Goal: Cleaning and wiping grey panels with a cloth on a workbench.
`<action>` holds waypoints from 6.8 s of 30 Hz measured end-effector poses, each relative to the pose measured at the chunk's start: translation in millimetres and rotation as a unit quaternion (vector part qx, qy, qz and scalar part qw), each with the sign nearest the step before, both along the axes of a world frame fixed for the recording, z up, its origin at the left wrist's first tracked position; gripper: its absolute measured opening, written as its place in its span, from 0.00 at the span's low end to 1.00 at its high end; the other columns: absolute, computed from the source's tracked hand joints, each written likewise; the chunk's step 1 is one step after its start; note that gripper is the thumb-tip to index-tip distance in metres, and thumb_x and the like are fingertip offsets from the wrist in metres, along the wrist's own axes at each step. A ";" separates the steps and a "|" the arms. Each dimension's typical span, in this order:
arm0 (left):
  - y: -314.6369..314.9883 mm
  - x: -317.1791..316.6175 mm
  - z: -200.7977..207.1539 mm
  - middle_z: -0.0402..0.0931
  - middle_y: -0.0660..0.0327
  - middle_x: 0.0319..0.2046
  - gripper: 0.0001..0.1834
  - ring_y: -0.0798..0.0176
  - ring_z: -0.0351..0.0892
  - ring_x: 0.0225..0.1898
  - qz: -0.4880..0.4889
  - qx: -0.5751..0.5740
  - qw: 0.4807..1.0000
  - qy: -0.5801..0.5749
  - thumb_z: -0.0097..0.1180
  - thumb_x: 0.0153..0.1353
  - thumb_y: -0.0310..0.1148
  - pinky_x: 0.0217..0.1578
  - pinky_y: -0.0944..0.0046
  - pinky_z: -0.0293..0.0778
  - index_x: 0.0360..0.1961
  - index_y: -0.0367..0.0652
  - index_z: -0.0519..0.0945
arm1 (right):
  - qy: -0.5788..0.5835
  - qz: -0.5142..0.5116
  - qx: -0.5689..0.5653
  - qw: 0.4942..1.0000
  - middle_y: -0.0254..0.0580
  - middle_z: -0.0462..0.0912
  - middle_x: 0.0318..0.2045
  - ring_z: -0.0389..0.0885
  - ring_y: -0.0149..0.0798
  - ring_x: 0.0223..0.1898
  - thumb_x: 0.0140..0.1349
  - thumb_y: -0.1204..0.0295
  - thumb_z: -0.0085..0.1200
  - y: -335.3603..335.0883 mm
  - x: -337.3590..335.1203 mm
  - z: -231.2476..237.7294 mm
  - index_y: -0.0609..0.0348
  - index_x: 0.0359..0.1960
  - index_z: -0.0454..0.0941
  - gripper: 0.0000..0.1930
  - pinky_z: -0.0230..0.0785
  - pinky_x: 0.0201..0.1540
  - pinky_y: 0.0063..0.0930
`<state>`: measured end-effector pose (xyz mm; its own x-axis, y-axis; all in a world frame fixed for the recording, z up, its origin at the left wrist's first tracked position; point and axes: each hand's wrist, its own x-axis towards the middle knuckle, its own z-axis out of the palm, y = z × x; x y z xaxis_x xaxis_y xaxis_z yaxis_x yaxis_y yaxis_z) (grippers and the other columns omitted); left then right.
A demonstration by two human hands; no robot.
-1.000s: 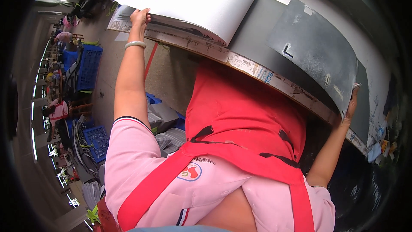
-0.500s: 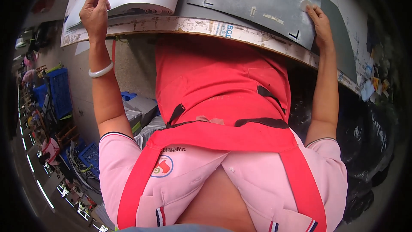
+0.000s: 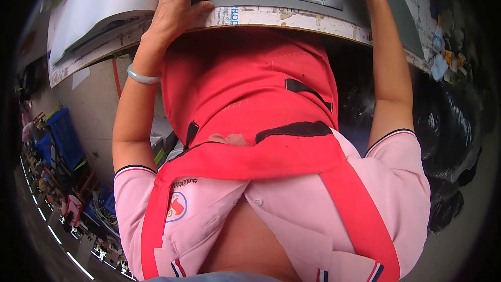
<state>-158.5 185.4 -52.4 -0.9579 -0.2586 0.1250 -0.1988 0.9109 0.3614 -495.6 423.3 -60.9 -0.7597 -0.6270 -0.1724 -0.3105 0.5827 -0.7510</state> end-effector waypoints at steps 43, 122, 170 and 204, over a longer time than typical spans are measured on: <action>3.2 18.9 -11.2 0.78 0.61 0.35 0.06 0.55 0.78 0.40 -0.004 -0.033 0.997 0.073 0.60 0.59 0.32 0.41 0.59 0.74 0.35 0.42 0.82 | 0.071 -0.007 0.036 0.997 0.38 0.81 0.27 0.76 0.31 0.30 0.57 0.59 0.62 0.7 25.7 4.4 0.64 0.34 0.82 0.17 0.69 0.35 0.29; 69.1 -97.7 -30.9 0.72 0.56 0.54 0.15 0.52 0.66 0.62 0.015 -0.047 0.992 0.112 0.50 0.65 0.38 0.61 0.28 0.53 0.51 0.49 0.79 | 0.073 0.034 0.020 0.997 0.34 0.81 0.26 0.78 0.25 0.26 0.65 0.67 0.56 43.1 124.3 14.6 0.60 0.49 0.75 0.14 0.70 0.29 0.21; 63.2 -102.6 -48.6 0.69 0.64 0.58 0.18 0.57 0.63 0.65 0.027 -0.070 0.990 0.119 0.52 0.64 0.36 0.62 0.27 0.49 0.56 0.57 0.76 | 0.097 -0.038 -0.002 0.995 0.42 0.81 0.22 0.79 0.33 0.20 0.60 0.73 0.50 -82.0 -18.3 -0.5 0.63 0.42 0.74 0.10 0.74 0.23 0.29; 61.5 -103.6 -59.6 0.67 0.54 0.59 0.19 0.48 0.61 0.65 0.046 -0.044 0.985 0.158 0.52 0.63 0.39 0.61 0.21 0.44 0.55 0.51 0.76 | 0.322 0.334 -0.026 0.886 0.62 0.81 0.31 0.82 0.61 0.36 0.62 0.65 0.52 -283.8 81.7 -5.2 0.64 0.32 0.81 0.13 0.74 0.40 0.48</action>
<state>-262.1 246.8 -112.0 -0.8405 -0.3174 0.4392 -0.1717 0.9247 0.3397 -413.9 139.5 -66.1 -0.1478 -0.9678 0.2036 -0.9465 0.0787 -0.3129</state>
